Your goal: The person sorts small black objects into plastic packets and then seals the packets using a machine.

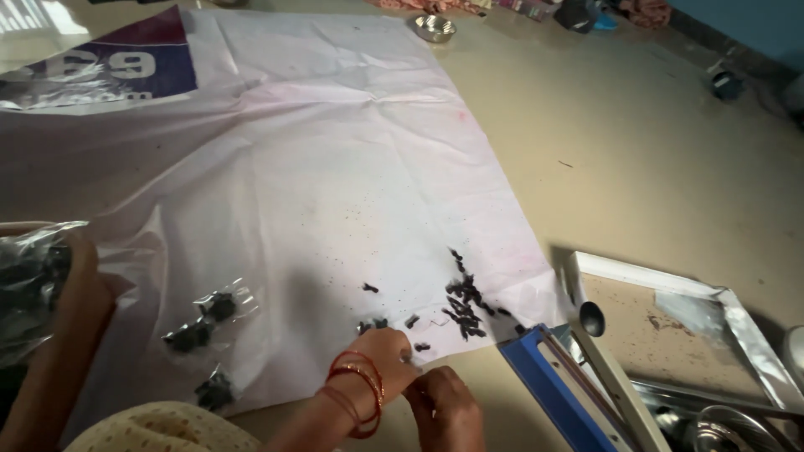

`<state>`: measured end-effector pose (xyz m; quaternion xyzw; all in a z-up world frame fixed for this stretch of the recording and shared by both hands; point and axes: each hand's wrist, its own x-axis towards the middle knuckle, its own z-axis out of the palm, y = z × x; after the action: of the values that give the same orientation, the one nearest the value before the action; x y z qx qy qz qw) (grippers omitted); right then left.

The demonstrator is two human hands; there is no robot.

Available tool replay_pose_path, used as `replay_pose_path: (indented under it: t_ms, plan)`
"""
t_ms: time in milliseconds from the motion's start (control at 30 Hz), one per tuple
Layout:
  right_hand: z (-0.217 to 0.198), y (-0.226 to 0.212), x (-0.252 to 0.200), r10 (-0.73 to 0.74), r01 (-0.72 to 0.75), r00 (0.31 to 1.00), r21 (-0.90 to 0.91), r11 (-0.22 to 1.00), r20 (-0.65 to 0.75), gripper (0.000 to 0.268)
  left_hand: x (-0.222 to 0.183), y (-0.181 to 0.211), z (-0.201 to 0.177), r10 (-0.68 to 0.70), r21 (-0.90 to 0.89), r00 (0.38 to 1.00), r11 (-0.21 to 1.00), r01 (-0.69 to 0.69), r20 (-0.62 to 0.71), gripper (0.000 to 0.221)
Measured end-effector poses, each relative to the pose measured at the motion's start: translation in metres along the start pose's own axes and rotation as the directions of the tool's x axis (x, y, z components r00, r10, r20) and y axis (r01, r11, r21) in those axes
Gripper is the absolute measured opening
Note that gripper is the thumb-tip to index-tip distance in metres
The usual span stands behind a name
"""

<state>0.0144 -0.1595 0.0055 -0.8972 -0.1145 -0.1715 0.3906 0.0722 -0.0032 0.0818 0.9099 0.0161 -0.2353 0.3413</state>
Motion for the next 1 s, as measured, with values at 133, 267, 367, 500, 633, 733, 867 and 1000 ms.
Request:
replay_pose_path:
  t_ms: [133, 267, 367, 500, 633, 733, 867, 1000]
  plan:
    - [0.009, 0.014, -0.007, 0.093, -0.103, 0.994, 0.202, 0.974, 0.060, 0.008, 0.018, -0.009, -0.008, -0.041, 0.263, 0.988, 0.965, 0.002, 0.146, 0.021]
    - [-0.010, 0.082, 0.010, 0.481, -0.349, 0.876, 0.738, 0.578, 0.037, 0.009, 0.010, -0.016, -0.029, -0.108, 0.259, 0.991, 0.962, 0.085, 0.079, 0.019]
    - [-0.033, 0.129, 0.025, 0.558, -0.487, 0.826, 0.405, 0.774, -0.073, 0.012, 0.016, -0.030, -0.031, -0.048, 0.293, 0.998, 0.954, 0.061, -0.051, 0.018]
    - [-0.006, 0.145, 0.029, 0.437, -0.468, 0.878, 0.159, 0.869, 0.195, 0.028, 0.026, -0.028, -0.047, -0.112, 0.311, 0.993, 0.943, 0.118, -0.037, 0.017]
    - [0.037, 0.117, 0.023, -0.028, 0.134, 0.881, -0.193, 0.972, 0.472, 0.065, 0.046, -0.038, -0.042, -0.140, 0.302, 0.990, 0.943, 0.139, -0.021, 0.017]
    - [0.039, 0.095, 0.012, -0.058, 0.295, 0.834, -0.354, 0.887, 0.549, 0.078, 0.067, -0.052, -0.023, -0.091, 0.260, 0.994, 0.960, 0.101, -0.053, 0.018]
    - [0.053, 0.108, -0.024, 0.023, 0.234, 0.861, -0.435, 0.869, 0.508, 0.071, 0.068, -0.047, -0.021, -0.099, 0.227, 0.995, 0.969, 0.098, -0.008, 0.019]
    - [0.058, 0.129, -0.032, 0.183, 0.093, 0.888, -0.554, 0.827, 0.422, 0.046, 0.077, -0.045, -0.004, -0.050, 0.267, 0.999, 0.963, 0.044, 0.018, 0.018]
